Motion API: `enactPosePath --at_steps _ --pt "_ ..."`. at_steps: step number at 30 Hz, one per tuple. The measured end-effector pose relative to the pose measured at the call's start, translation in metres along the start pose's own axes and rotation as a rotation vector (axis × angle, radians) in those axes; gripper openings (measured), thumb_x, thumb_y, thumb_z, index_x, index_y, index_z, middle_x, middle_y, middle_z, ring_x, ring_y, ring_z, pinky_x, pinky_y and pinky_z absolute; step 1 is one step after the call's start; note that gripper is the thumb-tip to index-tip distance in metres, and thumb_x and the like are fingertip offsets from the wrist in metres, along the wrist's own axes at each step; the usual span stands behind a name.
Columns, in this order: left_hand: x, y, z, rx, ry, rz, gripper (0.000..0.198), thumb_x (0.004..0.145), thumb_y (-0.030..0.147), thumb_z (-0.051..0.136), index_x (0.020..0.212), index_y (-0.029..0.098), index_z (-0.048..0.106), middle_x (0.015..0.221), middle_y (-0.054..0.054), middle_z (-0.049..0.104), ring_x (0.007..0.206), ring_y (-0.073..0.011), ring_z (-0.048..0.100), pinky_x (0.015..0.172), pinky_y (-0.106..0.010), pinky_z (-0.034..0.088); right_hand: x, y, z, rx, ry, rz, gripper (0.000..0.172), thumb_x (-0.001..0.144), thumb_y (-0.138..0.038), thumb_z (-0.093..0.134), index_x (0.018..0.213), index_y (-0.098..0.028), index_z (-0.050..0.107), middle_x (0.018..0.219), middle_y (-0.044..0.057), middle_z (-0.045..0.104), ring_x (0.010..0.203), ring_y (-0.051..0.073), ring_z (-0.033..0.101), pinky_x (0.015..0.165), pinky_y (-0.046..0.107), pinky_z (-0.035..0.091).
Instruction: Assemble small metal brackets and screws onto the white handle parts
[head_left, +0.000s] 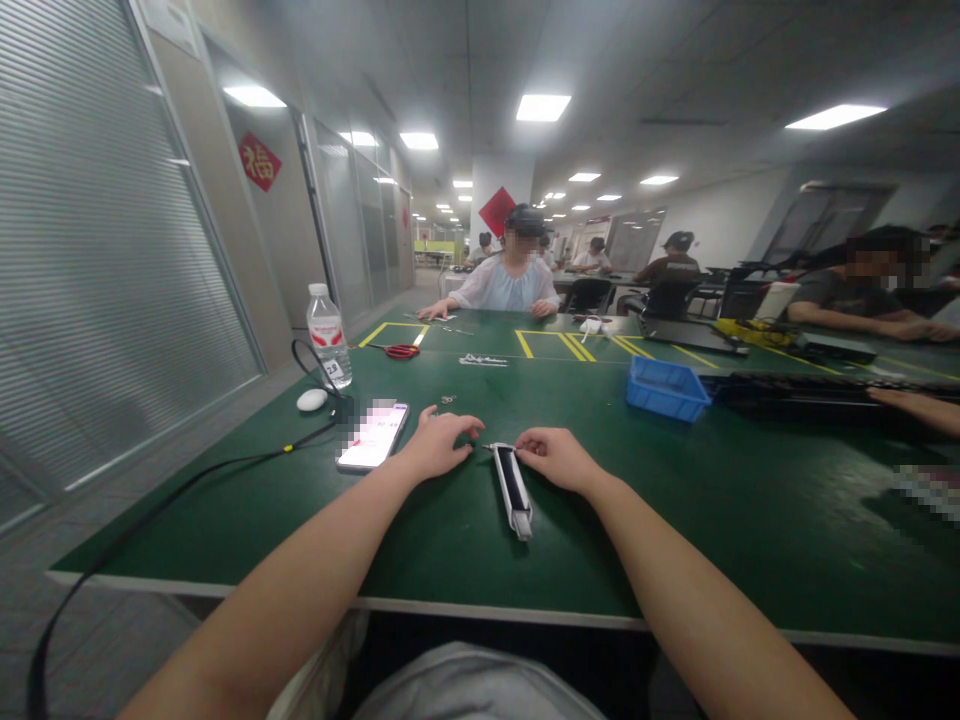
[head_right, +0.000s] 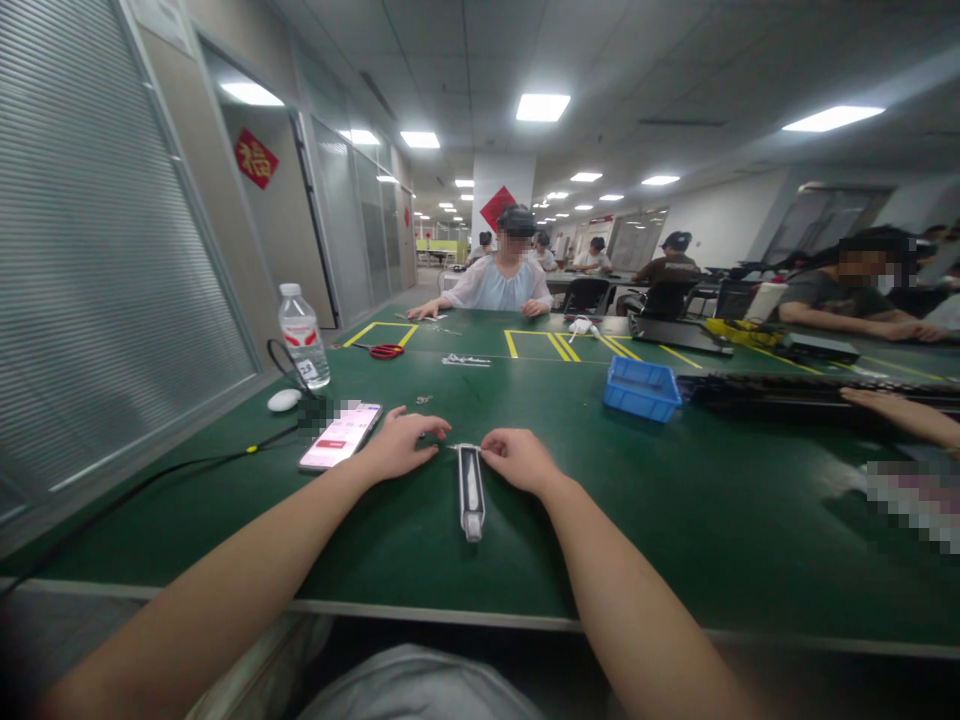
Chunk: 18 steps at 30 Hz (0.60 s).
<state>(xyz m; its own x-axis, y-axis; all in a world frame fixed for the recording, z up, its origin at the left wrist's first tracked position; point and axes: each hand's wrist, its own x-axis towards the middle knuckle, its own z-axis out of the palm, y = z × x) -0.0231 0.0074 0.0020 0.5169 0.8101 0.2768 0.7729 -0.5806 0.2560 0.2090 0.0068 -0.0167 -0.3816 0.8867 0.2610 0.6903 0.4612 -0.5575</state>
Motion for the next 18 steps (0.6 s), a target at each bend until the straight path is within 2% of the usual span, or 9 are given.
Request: enactPosePath --at_steps 6,10,15,18 --pt "0.0000 -0.0004 0.0010 0.031 0.015 -0.016 0.036 0.076 0.022 0.053 0.111 0.029 0.051 0.106 0.001 0.064 0.108 -0.0208 0.053 0.105 -0.052 0.015 0.0009 0.0021 0.0010 -0.009 0.008 -0.025 0.018 0.077 -0.029 0.055 0.082 -0.018 0.068 0.065 0.000 0.061 0.058 0.010 0.051 0.056 0.021 0.039" --pt "-0.0003 -0.0008 0.0014 0.030 0.008 -0.060 0.043 0.078 0.026 0.053 0.120 0.029 0.045 0.115 -0.003 0.060 0.113 -0.0235 0.050 0.104 -0.056 0.016 0.0005 0.0013 0.0004 -0.005 0.005 -0.017 0.018 0.077 -0.029 0.055 0.082 -0.018 0.068 0.066 0.000 0.061 0.058 0.010 0.051 0.056 0.021 0.039" --pt "-0.0005 -0.0016 0.0021 -0.001 -0.030 -0.067 0.050 0.080 0.027 0.050 0.128 0.028 0.037 0.118 -0.004 0.060 0.117 -0.0242 0.048 0.105 -0.060 0.011 0.0002 0.0009 -0.0002 -0.020 0.008 -0.016 0.017 0.077 -0.028 0.055 0.082 -0.019 0.069 0.067 0.001 0.062 0.059 0.010 0.051 0.057 0.022 0.039" --pt "-0.0003 -0.0020 0.0028 -0.020 -0.035 -0.063 0.048 0.080 0.025 0.049 0.126 0.027 0.038 0.116 -0.004 0.062 0.116 -0.0236 0.049 0.104 -0.061 0.009 0.0004 0.0018 -0.0001 -0.015 0.002 -0.016 0.018 0.077 -0.029 0.055 0.083 -0.018 0.068 0.066 0.000 0.061 0.058 0.010 0.050 0.056 0.022 0.038"
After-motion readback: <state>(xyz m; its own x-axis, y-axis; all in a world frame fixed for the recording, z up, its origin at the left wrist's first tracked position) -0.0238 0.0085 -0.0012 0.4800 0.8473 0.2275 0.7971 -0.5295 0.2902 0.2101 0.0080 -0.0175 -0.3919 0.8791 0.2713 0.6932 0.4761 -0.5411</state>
